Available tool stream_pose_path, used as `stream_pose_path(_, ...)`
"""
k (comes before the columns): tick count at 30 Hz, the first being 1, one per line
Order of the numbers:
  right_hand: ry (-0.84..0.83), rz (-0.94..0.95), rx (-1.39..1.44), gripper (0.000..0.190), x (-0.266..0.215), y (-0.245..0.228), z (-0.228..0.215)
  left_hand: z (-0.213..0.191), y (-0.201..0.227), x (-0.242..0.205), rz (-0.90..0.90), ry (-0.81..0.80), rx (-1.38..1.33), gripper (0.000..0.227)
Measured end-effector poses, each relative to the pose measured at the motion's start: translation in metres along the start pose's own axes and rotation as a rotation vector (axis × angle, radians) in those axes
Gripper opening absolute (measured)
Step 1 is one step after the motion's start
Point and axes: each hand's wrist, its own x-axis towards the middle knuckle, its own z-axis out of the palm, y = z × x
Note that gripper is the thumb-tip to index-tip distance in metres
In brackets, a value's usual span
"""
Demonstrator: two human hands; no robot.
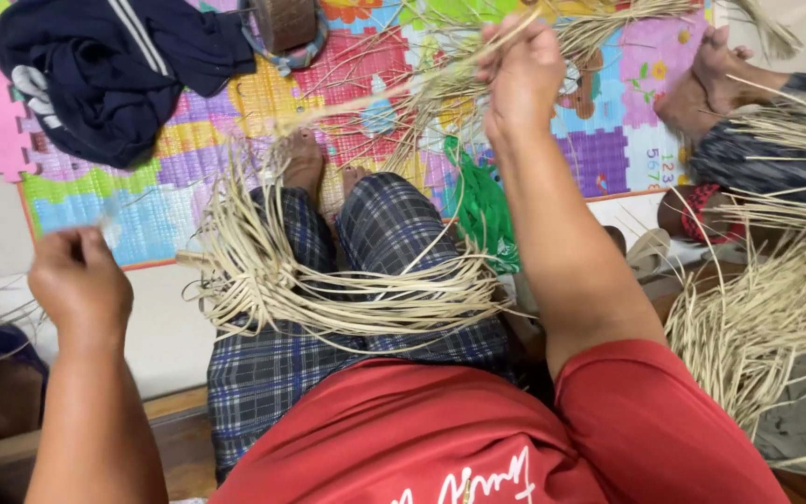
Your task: The person is weaving dried grass strips together to create a circular handcrafted object, likely a hat or a basket base.
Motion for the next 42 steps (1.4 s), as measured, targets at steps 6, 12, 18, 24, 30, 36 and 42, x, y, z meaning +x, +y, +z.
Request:
stream_pose_path(6,-0.419,-0.838,-0.425,0.01,-0.084,-0.071,0.058,-0.022,0.082,0.043,-0.003,0.128,-0.062,0.053)
stream_pose_path(12,-0.861,-1.407,-0.834,0.026,-0.142,-0.072,0.095,-0.058,0.214,0.027,0.312,-0.129,-0.583,0.022)
stream_pose_path(18,-0.97,-1.453,-0.963,0.018,-0.169,-0.068,0.102,-0.063,0.234,0.016,0.151,-0.404,-0.618,0.015)
stream_pose_path(24,-0.991,-1.464,-1.022,0.015,-0.169,-0.073,0.105,-0.072,0.225,0.022,0.059,-0.489,-0.658,0.003)
stream_pose_path(30,-1.217,-0.724,-0.746,0.013,-0.172,-0.079,0.107,-0.099,0.235,0.041,0.388,-0.442,-0.386,0.004)
stream_pose_path(36,-1.191,-0.026,-0.519,0.005,-0.175,-0.071,0.1,-0.107,0.243,0.038,0.697,-0.29,-0.065,0.011)
stream_pose_path(42,-1.174,0.076,-0.577,0.008,-0.178,-0.049,0.092,-0.098,0.231,0.03,0.63,-0.345,-0.044,0.008)
